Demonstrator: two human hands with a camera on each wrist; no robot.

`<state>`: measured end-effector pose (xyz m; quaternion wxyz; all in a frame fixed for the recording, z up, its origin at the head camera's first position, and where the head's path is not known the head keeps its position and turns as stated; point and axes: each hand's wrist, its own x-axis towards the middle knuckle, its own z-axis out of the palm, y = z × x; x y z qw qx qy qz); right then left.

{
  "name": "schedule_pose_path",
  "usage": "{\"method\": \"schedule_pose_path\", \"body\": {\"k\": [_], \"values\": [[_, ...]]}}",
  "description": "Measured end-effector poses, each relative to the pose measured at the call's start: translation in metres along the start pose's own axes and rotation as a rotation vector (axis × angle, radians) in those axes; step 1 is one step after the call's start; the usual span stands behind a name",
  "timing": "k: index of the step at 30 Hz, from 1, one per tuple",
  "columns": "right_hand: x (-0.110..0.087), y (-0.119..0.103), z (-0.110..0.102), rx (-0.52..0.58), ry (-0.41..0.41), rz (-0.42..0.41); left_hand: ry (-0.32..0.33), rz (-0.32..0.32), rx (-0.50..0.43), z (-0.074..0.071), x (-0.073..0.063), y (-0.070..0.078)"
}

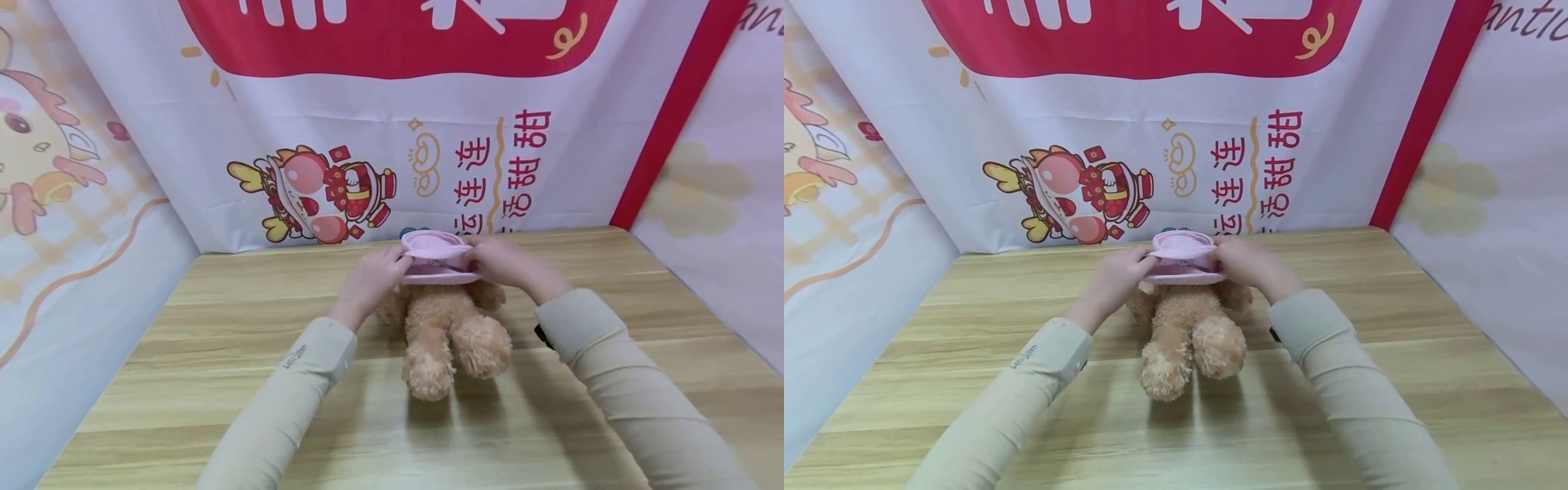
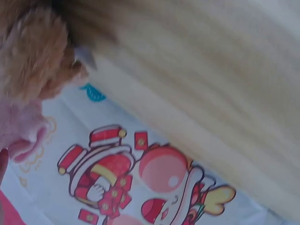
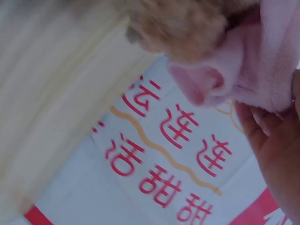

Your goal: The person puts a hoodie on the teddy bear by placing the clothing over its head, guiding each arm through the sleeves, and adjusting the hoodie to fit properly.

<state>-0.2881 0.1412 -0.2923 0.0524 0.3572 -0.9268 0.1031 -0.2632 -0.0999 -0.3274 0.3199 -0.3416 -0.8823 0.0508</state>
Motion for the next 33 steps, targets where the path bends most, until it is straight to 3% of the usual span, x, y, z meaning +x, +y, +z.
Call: {"method": "schedule_pose_path", "body": {"k": [3,5,8,12,17,20,27,33], "values": [[0.003,-0.001,-0.012,-0.075,-0.041,0.012,-0.007,-0.030,-0.027,-0.005,0.008,-0.006],[0.006,-0.003,-0.020,-0.090,-0.024,0.051,0.030,-0.099,-0.067,-0.008,0.013,-0.011],[0.010,-0.006,-0.027,-0.155,0.040,0.099,0.081,-0.222,-0.114,-0.013,0.020,-0.015],[0.016,-0.009,-0.026,-0.211,0.175,0.132,0.068,-0.330,-0.124,-0.017,0.028,-0.017],[0.023,-0.010,-0.013,-0.134,0.388,0.212,0.113,-0.325,-0.018,-0.013,0.035,-0.012],[0.028,-0.010,-0.001,-0.124,0.457,0.266,0.144,-0.327,0.048,-0.007,0.035,-0.008],[0.026,-0.008,0.026,-0.111,0.438,0.312,0.114,-0.339,0.064,0.016,0.023,-0.006],[0.025,-0.003,0.035,-0.058,0.449,0.233,0.114,-0.375,-0.062,0.025,0.022,-0.006]]}}
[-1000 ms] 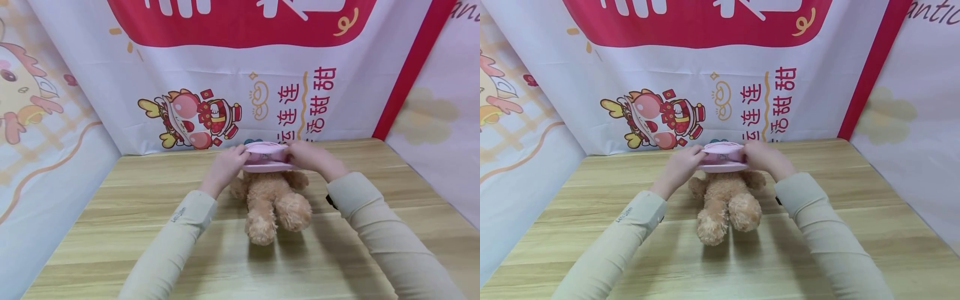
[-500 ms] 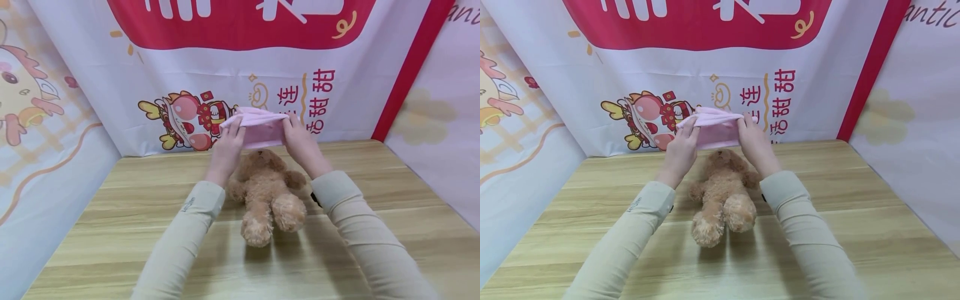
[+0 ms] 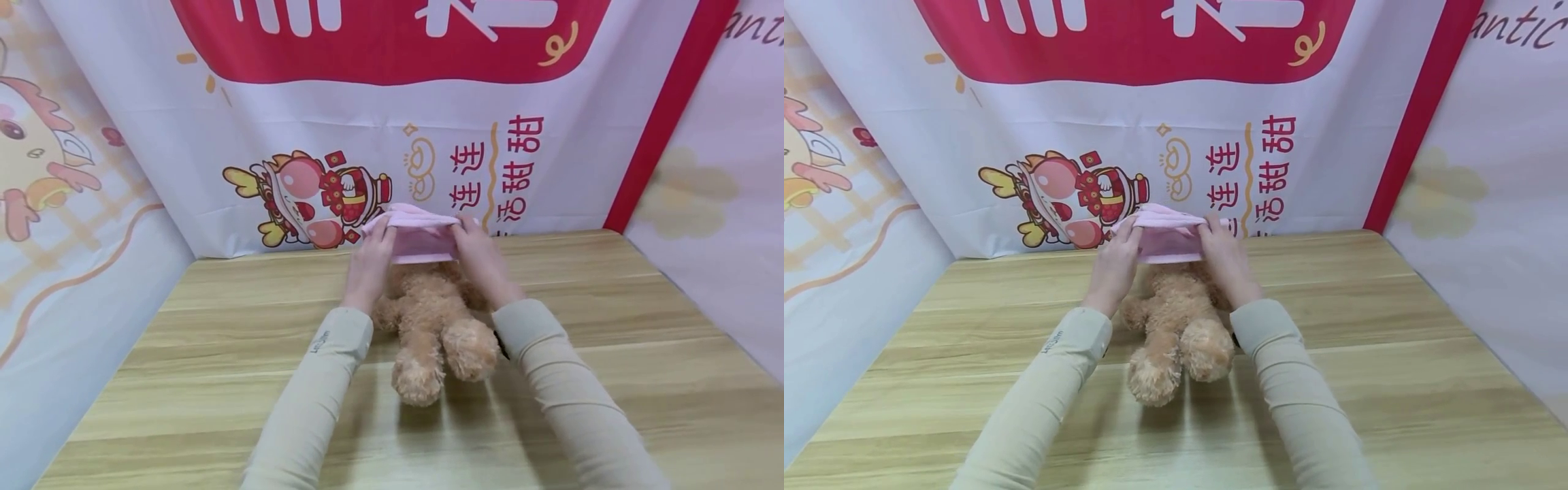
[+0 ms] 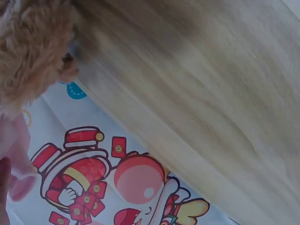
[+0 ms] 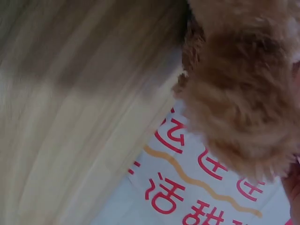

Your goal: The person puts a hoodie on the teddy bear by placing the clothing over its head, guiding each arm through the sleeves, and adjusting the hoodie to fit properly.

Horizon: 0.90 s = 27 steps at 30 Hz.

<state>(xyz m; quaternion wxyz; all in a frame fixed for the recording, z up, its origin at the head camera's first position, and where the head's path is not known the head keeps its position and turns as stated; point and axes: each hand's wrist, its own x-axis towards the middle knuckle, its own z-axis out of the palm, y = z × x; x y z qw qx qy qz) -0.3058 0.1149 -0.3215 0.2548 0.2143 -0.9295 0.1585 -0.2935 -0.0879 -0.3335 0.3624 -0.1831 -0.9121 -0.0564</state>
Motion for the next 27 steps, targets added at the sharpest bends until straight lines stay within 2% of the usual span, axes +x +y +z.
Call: {"method": "schedule_pose_path", "body": {"k": [3,7,10,13,17,21,24,27], "values": [[0.002,-0.001,-0.001,0.032,0.083,-0.054,0.031,-0.021,-0.005,0.000,0.001,-0.001],[0.008,-0.002,-0.003,0.013,0.185,-0.057,0.081,0.004,0.090,-0.001,0.005,-0.003],[0.011,-0.002,-0.002,-0.022,0.149,-0.019,0.067,0.034,0.158,0.003,0.006,-0.004],[0.010,0.000,0.004,-0.033,0.072,0.027,0.009,0.042,0.154,0.009,0.004,-0.004],[0.002,0.003,0.019,0.009,0.011,0.078,-0.122,-0.003,0.057,0.021,-0.006,-0.004],[-0.004,0.005,0.029,0.065,-0.010,0.105,-0.303,-0.096,-0.100,0.032,-0.014,-0.003],[-0.005,0.007,0.034,0.096,-0.036,0.120,-0.401,-0.168,-0.228,0.036,-0.014,-0.002],[-0.007,0.010,0.039,0.133,-0.076,0.151,-0.444,-0.189,-0.381,0.039,-0.014,0.002]]}}
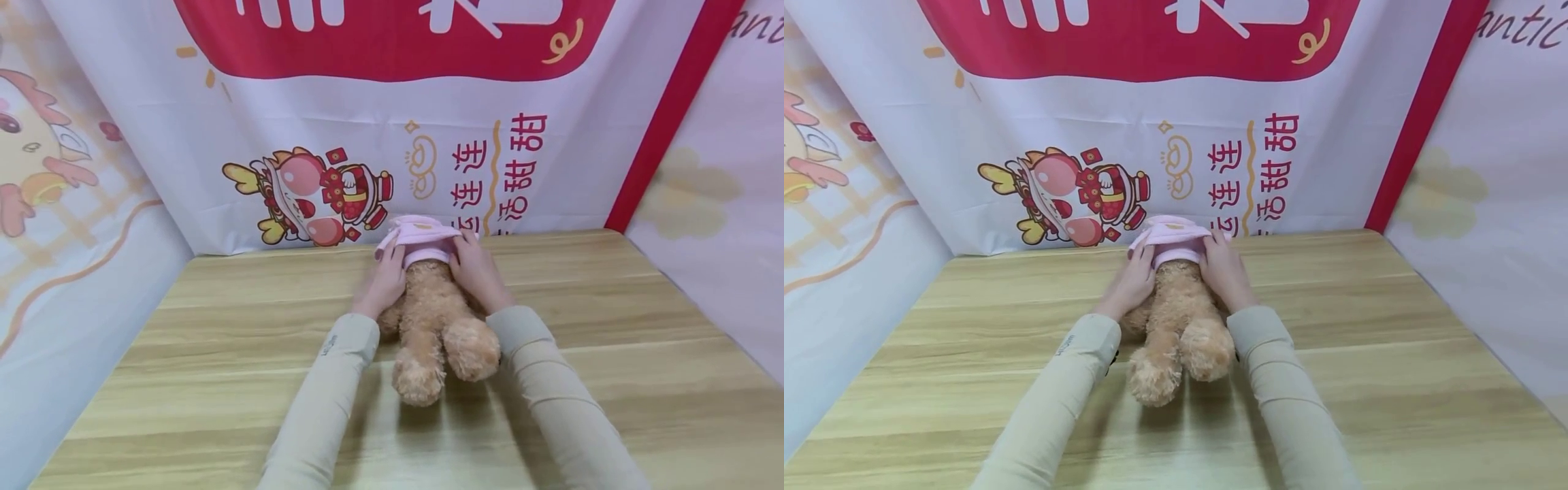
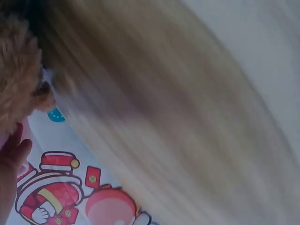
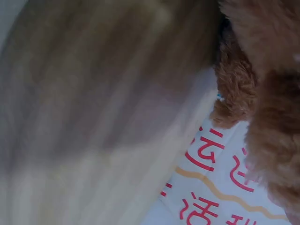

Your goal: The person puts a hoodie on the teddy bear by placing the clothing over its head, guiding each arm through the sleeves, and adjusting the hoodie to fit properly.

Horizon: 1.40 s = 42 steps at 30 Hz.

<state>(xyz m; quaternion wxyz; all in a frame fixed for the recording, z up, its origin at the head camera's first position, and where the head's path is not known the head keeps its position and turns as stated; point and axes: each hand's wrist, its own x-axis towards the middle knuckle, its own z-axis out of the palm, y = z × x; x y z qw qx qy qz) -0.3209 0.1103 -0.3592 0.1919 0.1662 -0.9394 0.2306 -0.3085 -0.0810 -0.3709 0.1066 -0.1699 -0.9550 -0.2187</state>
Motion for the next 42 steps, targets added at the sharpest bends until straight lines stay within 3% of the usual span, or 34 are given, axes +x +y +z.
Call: {"method": "schedule_pose_path", "body": {"k": [5,12,19,24,28,33,36,39,42], "values": [[-0.003,0.004,0.007,0.107,-0.017,0.033,-0.021,0.033,-0.228,0.003,-0.002,0.005],[-0.006,0.008,0.011,0.171,-0.034,-0.015,0.112,0.078,-0.267,0.005,-0.006,-0.001],[-0.005,0.009,0.006,0.164,-0.071,-0.023,0.228,0.117,-0.208,0.002,-0.008,-0.005],[-0.001,0.007,0.003,0.127,-0.066,0.002,0.265,0.066,-0.148,0.003,-0.007,0.000],[0.001,0.004,0.002,0.097,0.020,0.021,0.319,0.037,-0.064,0.004,-0.006,0.005],[0.005,-0.005,0.000,0.055,0.189,0.055,0.460,0.068,0.120,0.001,-0.004,0.007],[0.007,-0.008,-0.002,0.025,0.234,0.068,0.522,0.093,0.210,-0.002,-0.002,0.005],[0.009,-0.007,-0.005,0.061,0.207,0.047,0.539,0.116,0.251,-0.005,-0.001,0.002],[0.011,-0.003,-0.007,0.207,0.085,-0.006,0.521,0.126,0.282,-0.008,0.000,-0.002]]}}
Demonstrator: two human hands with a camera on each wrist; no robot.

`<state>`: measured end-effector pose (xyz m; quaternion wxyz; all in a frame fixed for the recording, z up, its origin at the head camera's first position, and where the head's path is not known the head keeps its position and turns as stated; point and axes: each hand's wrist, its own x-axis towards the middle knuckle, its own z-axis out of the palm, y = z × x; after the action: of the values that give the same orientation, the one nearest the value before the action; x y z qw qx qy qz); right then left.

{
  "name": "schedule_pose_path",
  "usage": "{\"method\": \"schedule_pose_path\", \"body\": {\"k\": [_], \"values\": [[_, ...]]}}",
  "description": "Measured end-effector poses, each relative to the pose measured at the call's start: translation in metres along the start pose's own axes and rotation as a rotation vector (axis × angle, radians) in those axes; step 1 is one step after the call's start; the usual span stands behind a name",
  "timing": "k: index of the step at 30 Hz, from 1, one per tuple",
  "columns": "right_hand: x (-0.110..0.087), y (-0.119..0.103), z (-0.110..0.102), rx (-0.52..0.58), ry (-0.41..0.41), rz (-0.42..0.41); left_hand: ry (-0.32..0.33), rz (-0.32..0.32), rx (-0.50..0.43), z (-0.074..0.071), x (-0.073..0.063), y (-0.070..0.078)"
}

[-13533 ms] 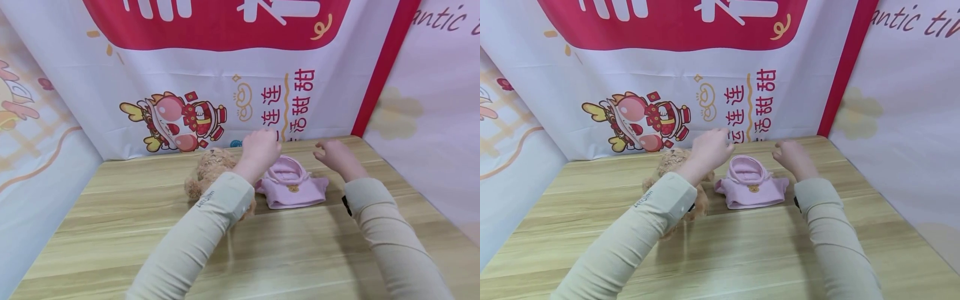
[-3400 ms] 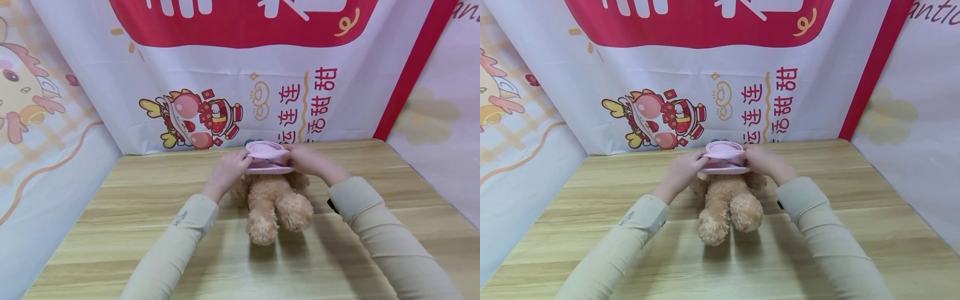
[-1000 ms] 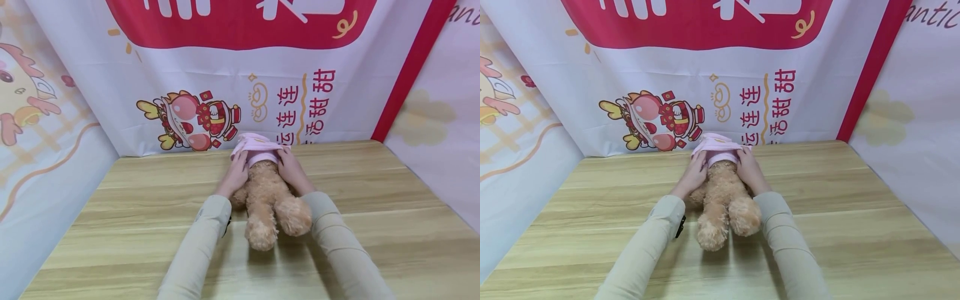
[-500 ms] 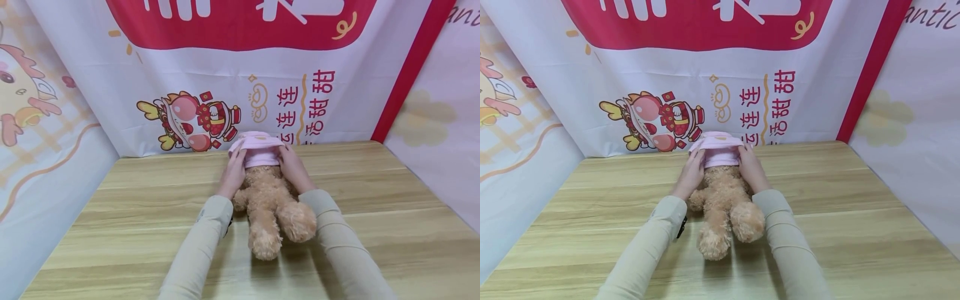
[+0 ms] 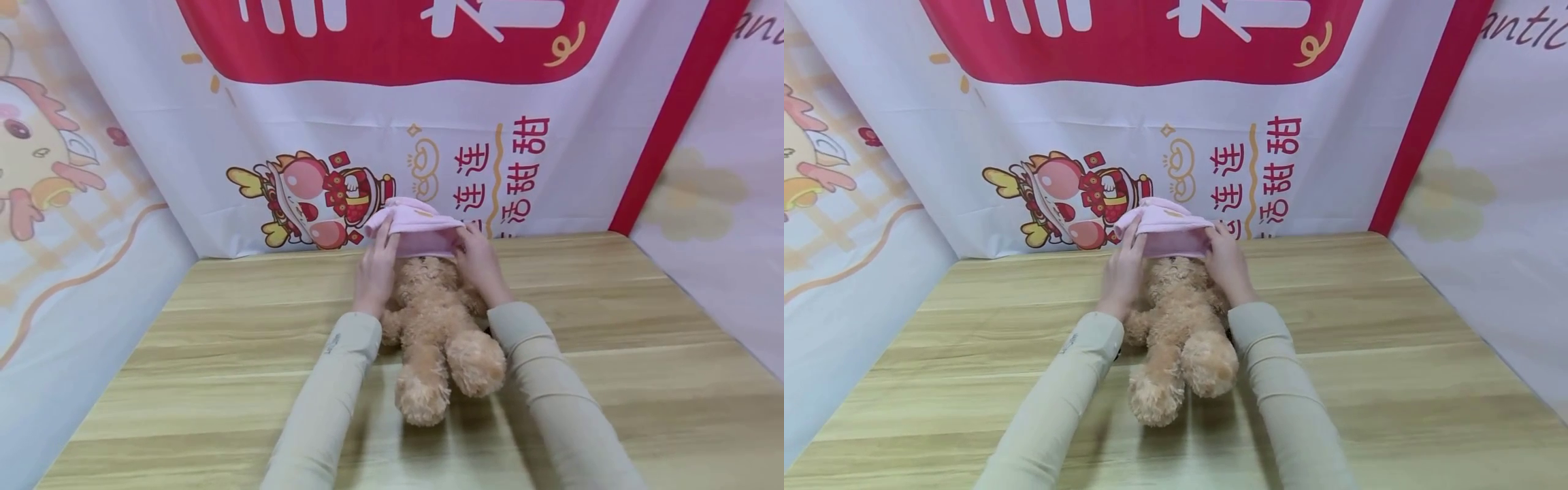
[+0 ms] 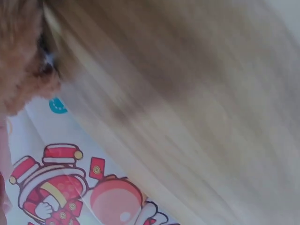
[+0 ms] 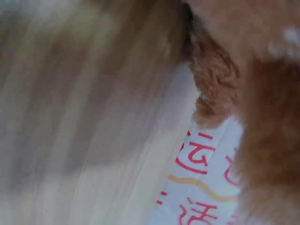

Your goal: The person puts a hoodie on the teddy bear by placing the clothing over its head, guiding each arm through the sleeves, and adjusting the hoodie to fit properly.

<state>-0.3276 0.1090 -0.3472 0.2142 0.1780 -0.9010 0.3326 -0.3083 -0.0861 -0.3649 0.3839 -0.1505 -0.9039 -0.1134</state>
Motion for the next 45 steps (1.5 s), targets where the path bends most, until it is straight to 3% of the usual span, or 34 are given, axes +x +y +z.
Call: {"method": "schedule_pose_path", "body": {"k": [3,5,10,13,19,27,30,35,40,42,45], "values": [[0.001,0.005,-0.002,0.122,-0.133,-0.006,-0.036,0.032,0.042,0.002,-0.003,-0.004],[0.002,0.007,-0.002,0.136,-0.169,0.006,-0.069,0.060,0.079,0.004,-0.006,-0.006],[0.001,0.009,0.005,0.008,-0.110,0.046,-0.117,0.103,0.124,0.009,-0.010,-0.005],[-0.001,0.011,0.011,-0.017,-0.128,0.095,-0.169,0.107,0.124,0.010,-0.009,-0.004],[-0.003,0.014,0.016,0.028,-0.193,0.195,-0.328,0.086,0.051,0.011,-0.011,-0.002],[-0.005,0.015,0.017,-0.006,-0.088,0.187,-0.367,0.038,-0.056,0.007,-0.015,0.002],[-0.007,0.016,0.016,-0.013,-0.082,0.207,-0.385,0.052,-0.039,0.006,-0.014,0.002],[-0.012,0.019,0.016,-0.038,-0.149,0.292,-0.520,0.067,-0.035,0.009,-0.013,-0.002],[-0.016,0.022,0.018,-0.156,-0.232,0.287,-0.666,0.030,-0.125,0.011,-0.015,-0.005],[-0.017,0.023,0.019,-0.191,-0.271,0.294,-0.676,0.032,-0.143,0.010,-0.017,-0.006],[-0.019,0.026,0.019,-0.160,-0.314,0.300,-0.658,0.063,-0.139,0.009,-0.019,-0.006]]}}
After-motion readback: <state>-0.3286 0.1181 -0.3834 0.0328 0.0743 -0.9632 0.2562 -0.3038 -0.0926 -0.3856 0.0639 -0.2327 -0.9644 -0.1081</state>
